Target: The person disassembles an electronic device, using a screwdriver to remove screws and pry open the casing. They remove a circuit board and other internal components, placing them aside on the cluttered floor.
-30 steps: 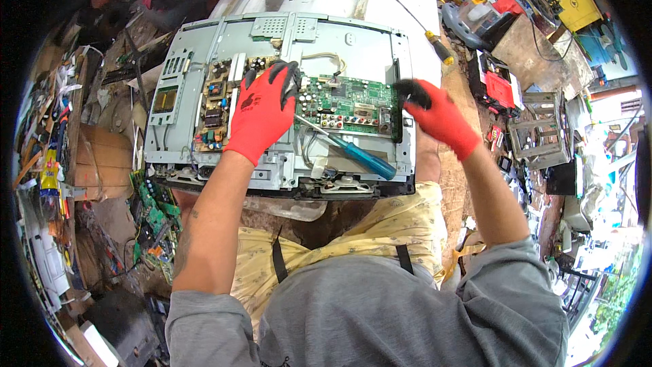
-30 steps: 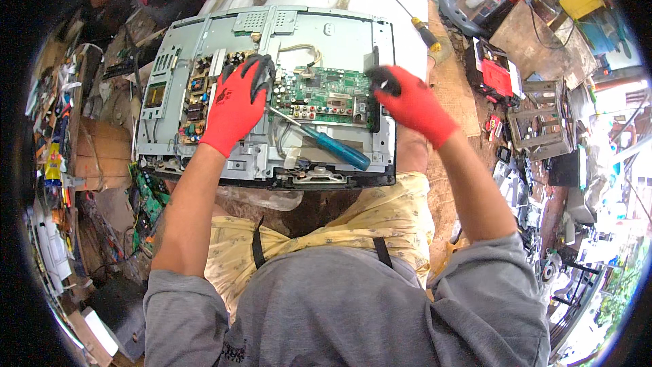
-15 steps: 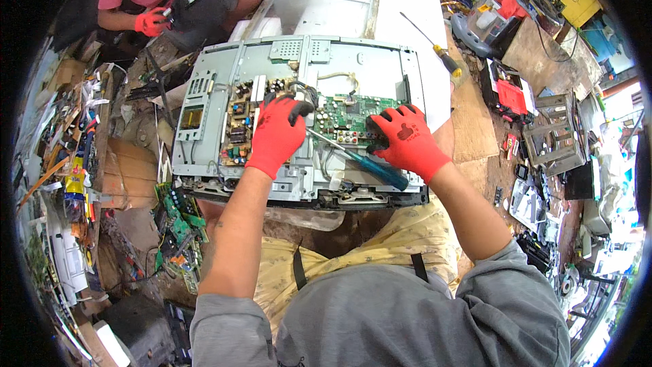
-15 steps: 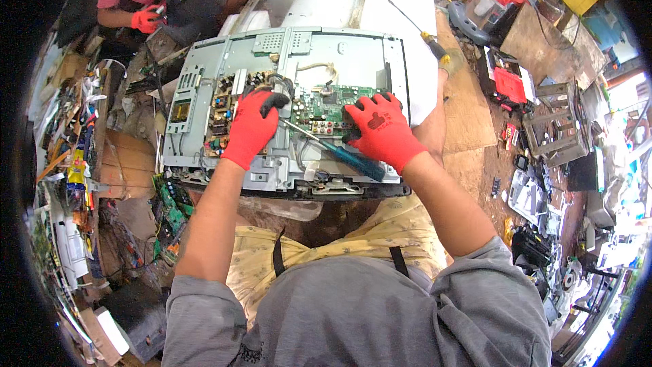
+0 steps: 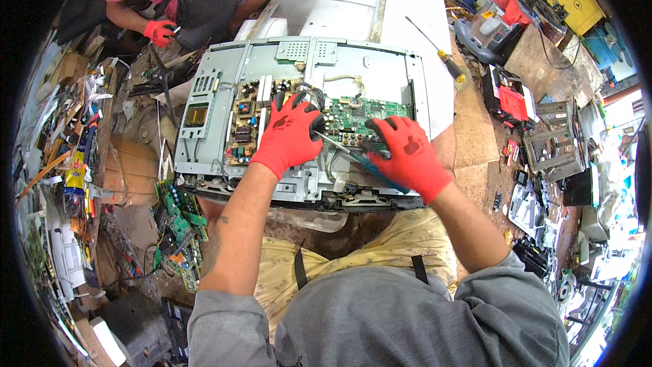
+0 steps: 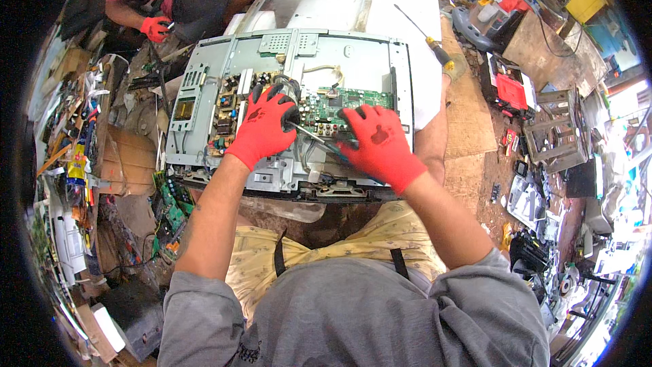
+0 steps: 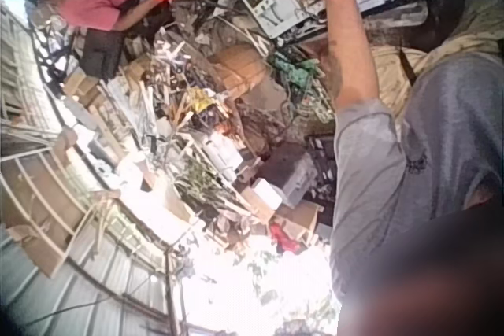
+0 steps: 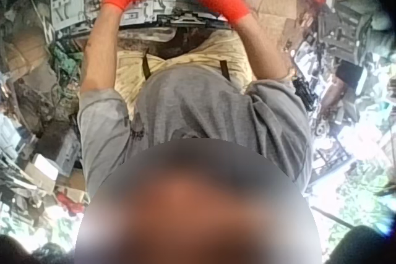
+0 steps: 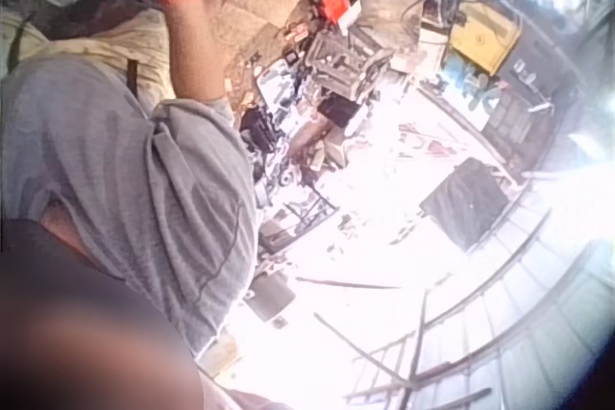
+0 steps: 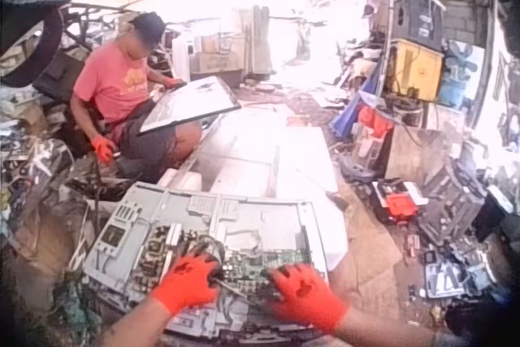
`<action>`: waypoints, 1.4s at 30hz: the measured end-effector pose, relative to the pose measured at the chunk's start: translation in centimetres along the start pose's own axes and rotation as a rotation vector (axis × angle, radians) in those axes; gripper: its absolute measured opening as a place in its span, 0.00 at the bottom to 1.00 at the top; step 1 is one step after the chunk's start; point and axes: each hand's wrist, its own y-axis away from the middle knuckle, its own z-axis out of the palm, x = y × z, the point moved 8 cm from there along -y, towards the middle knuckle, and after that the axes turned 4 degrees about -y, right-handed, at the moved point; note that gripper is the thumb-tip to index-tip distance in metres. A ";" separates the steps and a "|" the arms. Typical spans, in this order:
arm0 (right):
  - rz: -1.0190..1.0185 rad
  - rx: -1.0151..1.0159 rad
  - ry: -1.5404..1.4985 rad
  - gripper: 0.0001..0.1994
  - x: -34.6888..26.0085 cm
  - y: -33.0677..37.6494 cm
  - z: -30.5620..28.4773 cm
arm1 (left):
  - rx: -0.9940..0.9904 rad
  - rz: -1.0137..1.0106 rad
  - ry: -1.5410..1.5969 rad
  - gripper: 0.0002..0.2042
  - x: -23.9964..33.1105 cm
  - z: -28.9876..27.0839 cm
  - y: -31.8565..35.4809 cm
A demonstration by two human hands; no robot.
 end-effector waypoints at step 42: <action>-0.031 0.300 -0.068 0.22 2.6 1.3 4.3 | 0.028 -0.113 -0.234 0.31 7.8 -1.2 3.6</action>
